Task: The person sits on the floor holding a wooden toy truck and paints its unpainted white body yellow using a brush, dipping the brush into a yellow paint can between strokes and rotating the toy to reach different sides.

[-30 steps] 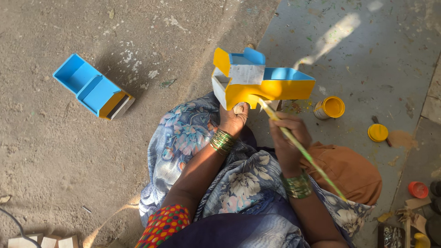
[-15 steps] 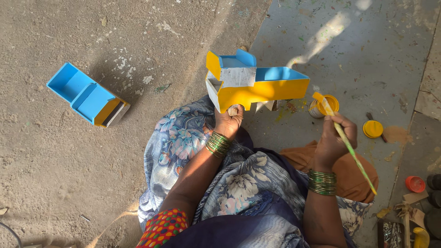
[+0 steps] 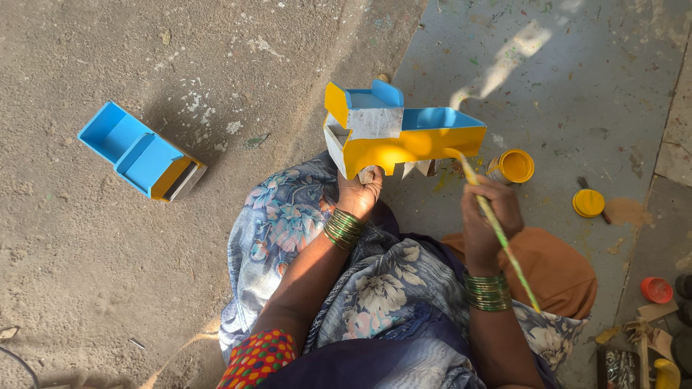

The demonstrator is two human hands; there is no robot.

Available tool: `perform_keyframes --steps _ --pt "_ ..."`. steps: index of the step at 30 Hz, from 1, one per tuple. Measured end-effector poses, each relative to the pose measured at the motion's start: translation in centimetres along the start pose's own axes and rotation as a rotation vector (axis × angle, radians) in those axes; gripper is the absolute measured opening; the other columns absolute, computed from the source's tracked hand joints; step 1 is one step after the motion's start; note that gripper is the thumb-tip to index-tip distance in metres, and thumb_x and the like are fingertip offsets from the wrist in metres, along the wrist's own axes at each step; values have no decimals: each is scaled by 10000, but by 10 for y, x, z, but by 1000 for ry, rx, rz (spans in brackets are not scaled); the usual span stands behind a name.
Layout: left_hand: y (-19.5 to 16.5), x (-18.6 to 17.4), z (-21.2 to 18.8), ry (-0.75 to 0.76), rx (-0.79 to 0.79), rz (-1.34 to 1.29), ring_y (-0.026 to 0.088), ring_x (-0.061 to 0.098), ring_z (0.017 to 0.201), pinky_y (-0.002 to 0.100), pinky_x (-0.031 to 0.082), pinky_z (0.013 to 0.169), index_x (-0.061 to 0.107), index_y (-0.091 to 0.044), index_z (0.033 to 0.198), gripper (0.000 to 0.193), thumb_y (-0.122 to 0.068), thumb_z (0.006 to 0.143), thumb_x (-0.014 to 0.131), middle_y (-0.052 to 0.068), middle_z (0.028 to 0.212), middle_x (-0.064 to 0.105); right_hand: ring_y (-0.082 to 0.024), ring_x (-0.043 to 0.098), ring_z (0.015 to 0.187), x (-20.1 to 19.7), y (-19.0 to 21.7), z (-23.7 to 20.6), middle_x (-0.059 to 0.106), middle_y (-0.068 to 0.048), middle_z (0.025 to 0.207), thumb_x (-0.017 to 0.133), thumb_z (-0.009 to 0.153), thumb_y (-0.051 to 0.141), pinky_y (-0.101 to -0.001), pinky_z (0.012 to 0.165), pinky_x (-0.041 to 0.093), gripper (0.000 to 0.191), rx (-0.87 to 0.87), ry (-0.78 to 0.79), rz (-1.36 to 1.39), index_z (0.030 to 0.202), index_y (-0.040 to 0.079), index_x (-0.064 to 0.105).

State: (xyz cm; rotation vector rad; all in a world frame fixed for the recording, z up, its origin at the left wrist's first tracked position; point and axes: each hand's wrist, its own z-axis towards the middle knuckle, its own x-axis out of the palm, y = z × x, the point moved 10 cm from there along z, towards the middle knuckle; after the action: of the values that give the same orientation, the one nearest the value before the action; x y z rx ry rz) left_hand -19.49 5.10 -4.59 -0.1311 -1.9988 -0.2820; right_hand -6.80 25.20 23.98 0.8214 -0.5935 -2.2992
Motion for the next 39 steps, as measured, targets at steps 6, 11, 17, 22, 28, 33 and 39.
perform_keyframes --steps 6,11,17,22,28,33,39 --pt "-1 -6 4 -18 39 22 252 707 909 339 637 672 578 -52 1251 375 -336 1013 632 92 1091 682 -201 720 1012 -13 13 -5 727 -103 1124 820 924 -40 -338 886 603 197 55 -10 60 1004 43 660" --pt "-2 -9 5 -30 8 19 259 704 892 352 635 655 600 -57 1209 378 -355 976 625 82 1072 687 -204 723 968 25 46 -13 732 -82 1089 813 880 -23 -320 838 602 192 -29 119 157 960 72 667" --pt "-10 -6 2 5 43 64 261 706 934 356 637 700 610 -56 1220 297 -278 1022 608 89 1097 692 -209 724 969 10 -6 -4 735 -99 1078 813 904 -38 -320 840 601 185 -10 -5 -17 976 58 673" --pt "-4 -7 2 -16 -17 13 276 701 897 362 637 670 618 -48 1198 338 -320 998 606 101 1060 696 -182 716 960 -41 -74 -2 736 -109 1080 786 968 -72 -291 839 612 157 167 -185 -81 1025 37 688" --pt "-6 -4 -1 19 7 11 269 710 922 373 643 685 603 -46 1220 338 -315 1016 587 95 1082 696 -200 695 1096 -38 -50 -5 691 -112 1196 777 1038 -48 -286 911 625 165 127 -173 218 1096 38 649" --pt "-9 -5 -3 27 28 44 282 717 940 367 649 691 598 -19 1230 342 -297 1031 583 124 1092 696 -155 709 988 14 0 -7 718 -92 1113 784 950 1 -282 840 615 165 91 30 317 998 64 639" --pt "-6 -2 -4 37 9 43 282 720 934 367 647 692 601 -30 1217 339 -299 1010 598 118 1085 698 -180 699 996 17 -26 4 715 -89 1104 794 949 -5 -303 870 605 144 98 -8 173 1011 41 672"
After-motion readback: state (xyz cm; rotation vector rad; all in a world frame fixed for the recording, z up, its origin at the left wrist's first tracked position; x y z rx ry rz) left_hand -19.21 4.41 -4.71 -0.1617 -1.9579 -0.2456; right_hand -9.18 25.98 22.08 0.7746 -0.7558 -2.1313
